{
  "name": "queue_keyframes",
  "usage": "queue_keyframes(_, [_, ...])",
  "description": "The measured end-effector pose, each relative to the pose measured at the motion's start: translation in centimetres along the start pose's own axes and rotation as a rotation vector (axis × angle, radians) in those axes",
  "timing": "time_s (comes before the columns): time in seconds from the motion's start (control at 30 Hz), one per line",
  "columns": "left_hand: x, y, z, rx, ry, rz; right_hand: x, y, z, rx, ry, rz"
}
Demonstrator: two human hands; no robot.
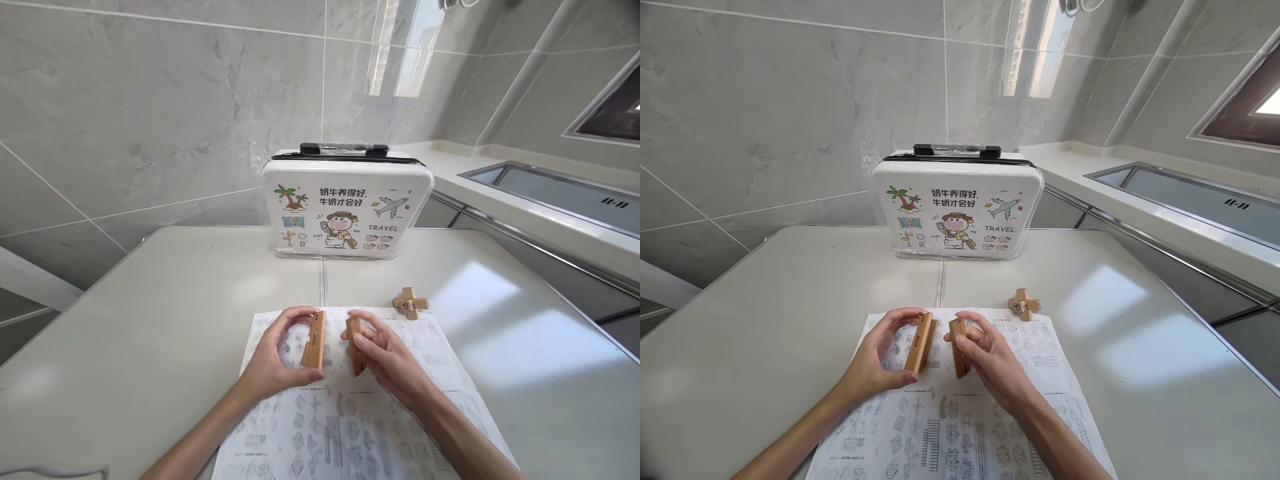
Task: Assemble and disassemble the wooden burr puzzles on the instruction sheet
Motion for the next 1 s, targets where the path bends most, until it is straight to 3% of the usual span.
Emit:
queue_keyframes(0.23, [-0.8, -0.5, -0.4, -0.052, -0.114, -0.055, -1.4, -0.3, -1.6, -0.157, 0.070, 0.176])
queue_keyframes(0.57, [-2.0, -0.9, -0.2, -0.011, -0.182, 0.002, -2.9, -0.7, -1.7, -0.192, -0.020, 0.247])
queue_keyframes(1.0, [-2.4, -0.9, -0.1, -0.017, -0.214, 0.119, -2.8, -0.8, -2.5, -0.200, -0.041, 0.294])
Point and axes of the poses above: each hand's wrist, its own y-axis towards the middle knuckle, its own x-axis out of the back of the hand, z = x × y, the point moved 8 cm from there along y, towards the middle knuckle, and after that the axes turned 14 degrees about y, right-handed, at the moved point
